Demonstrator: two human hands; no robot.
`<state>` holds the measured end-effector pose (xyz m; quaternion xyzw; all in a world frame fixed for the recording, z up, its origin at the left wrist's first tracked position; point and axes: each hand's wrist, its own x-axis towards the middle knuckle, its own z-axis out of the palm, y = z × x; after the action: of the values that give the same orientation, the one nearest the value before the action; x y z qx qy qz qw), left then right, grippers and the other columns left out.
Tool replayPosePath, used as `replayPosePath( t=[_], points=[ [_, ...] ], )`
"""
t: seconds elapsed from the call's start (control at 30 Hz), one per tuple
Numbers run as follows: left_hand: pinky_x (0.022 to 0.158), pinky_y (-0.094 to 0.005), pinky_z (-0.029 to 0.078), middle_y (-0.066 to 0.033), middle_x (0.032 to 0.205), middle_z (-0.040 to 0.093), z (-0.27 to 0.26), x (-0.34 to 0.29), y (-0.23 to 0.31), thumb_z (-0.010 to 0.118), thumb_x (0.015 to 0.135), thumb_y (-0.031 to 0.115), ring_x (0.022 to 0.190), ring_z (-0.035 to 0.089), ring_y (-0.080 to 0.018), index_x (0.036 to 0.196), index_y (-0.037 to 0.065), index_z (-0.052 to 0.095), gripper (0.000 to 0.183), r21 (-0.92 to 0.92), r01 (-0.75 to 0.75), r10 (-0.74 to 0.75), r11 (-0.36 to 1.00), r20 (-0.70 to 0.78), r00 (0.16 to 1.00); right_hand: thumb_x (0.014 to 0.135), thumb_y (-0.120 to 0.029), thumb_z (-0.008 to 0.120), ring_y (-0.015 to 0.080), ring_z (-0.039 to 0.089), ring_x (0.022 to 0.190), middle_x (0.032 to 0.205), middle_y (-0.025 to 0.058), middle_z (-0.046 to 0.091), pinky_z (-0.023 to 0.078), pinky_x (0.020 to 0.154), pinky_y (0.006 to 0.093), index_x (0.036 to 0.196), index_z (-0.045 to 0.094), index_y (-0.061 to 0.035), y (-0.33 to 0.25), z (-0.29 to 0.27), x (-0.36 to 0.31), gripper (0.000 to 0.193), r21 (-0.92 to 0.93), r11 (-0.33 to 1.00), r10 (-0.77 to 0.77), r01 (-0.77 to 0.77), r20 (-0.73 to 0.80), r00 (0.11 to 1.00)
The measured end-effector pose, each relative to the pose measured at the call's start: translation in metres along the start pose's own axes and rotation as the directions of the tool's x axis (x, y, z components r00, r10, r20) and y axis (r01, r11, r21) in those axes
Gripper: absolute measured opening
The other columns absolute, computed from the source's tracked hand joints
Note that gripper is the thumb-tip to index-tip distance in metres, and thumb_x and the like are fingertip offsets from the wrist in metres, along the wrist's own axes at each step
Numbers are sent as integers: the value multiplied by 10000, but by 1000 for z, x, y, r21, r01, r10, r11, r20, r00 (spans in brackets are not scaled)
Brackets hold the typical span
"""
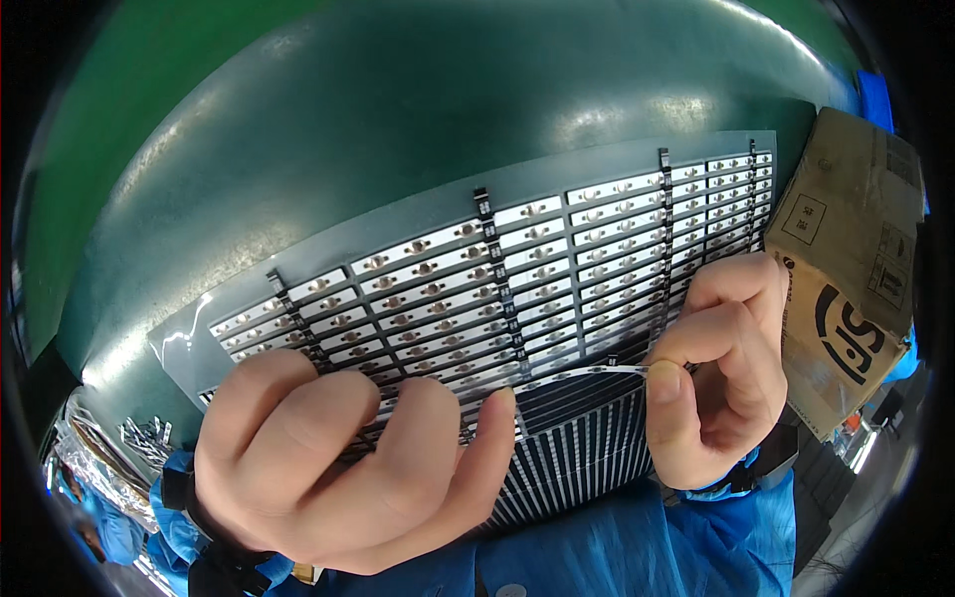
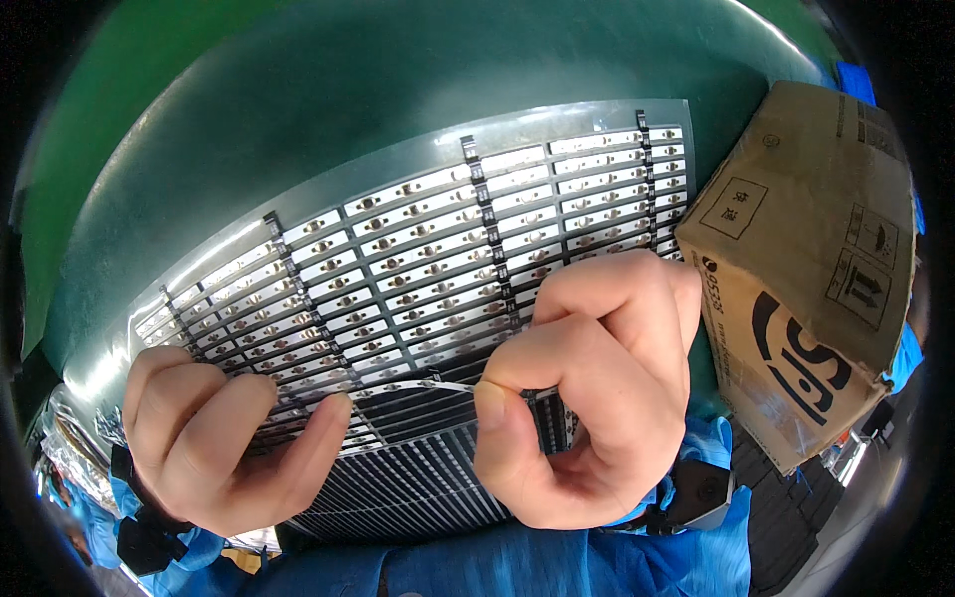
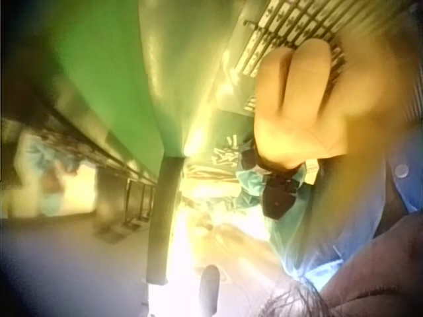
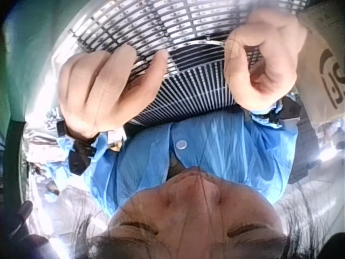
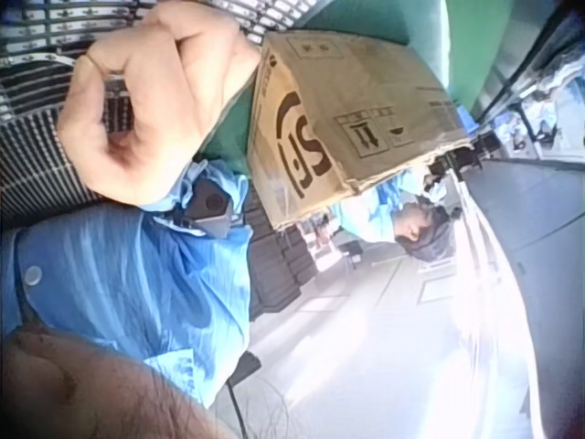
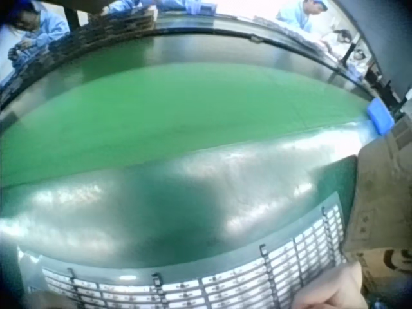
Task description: Manually assembling or checking small electronic components on a grid-like tray.
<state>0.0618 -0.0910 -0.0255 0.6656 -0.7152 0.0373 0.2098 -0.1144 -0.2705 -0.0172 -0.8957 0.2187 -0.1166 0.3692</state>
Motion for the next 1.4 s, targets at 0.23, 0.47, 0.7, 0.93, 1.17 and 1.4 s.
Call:
replayPosePath(
  t=[0.23,0.47,0.7,0.93,1.17,1.4],
  points=[
    [528,-331,411,-37,881,534,-1,3,1,739,470,235,698,500,-188,885,235,775,417,8,-10,10,1000,-9,1000,786,-188,662,185,384,798,866,78,445,284,752,306,742,577,-61,-5,-3,3,160,-27,1000,3,-3,1,1000],
    [524,-324,404,-45,888,536,3,4,-1,728,482,225,708,502,-195,905,214,769,425,-21,-14,14,1000,-17,1000,750,-129,645,193,389,799,866,80,454,287,758,311,743,581,-56,-3,-7,6,97,-108,993,-32,38,54,998],
    [521,-321,400,-50,896,542,-2,2,-3,745,512,198,716,503,-199,931,204,766,420,-18,-35,36,999,10,999,724,-115,652,202,394,797,867,96,476,291,756,314,744,595,-54,-2,2,5,85,-149,986,-82,81,1,997],
    [507,-305,382,-55,888,557,0,3,-3,751,506,184,695,505,-193,930,197,766,424,-17,-53,53,998,-18,998,707,-128,657,230,418,806,853,112,489,309,753,325,749,594,-55,-4,7,4,105,-270,954,-149,134,-38,988],
    [522,-310,389,-41,893,546,0,4,0,772,533,175,705,498,-192,951,211,775,419,-7,-28,28,1000,-52,998,663,-81,643,248,423,823,874,107,489,323,763,341,773,597,-67,-10,6,5,120,-361,923,-141,131,-1,990],
    [590,-315,419,-12,909,529,0,5,-2,777,588,192,764,489,-192,1040,243,786,455,22,-34,33,999,31,999,638,-65,657,265,410,853,908,110,478,323,781,349,796,593,-75,-14,10,3,171,-463,883,-99,74,-29,995]
  ],
)
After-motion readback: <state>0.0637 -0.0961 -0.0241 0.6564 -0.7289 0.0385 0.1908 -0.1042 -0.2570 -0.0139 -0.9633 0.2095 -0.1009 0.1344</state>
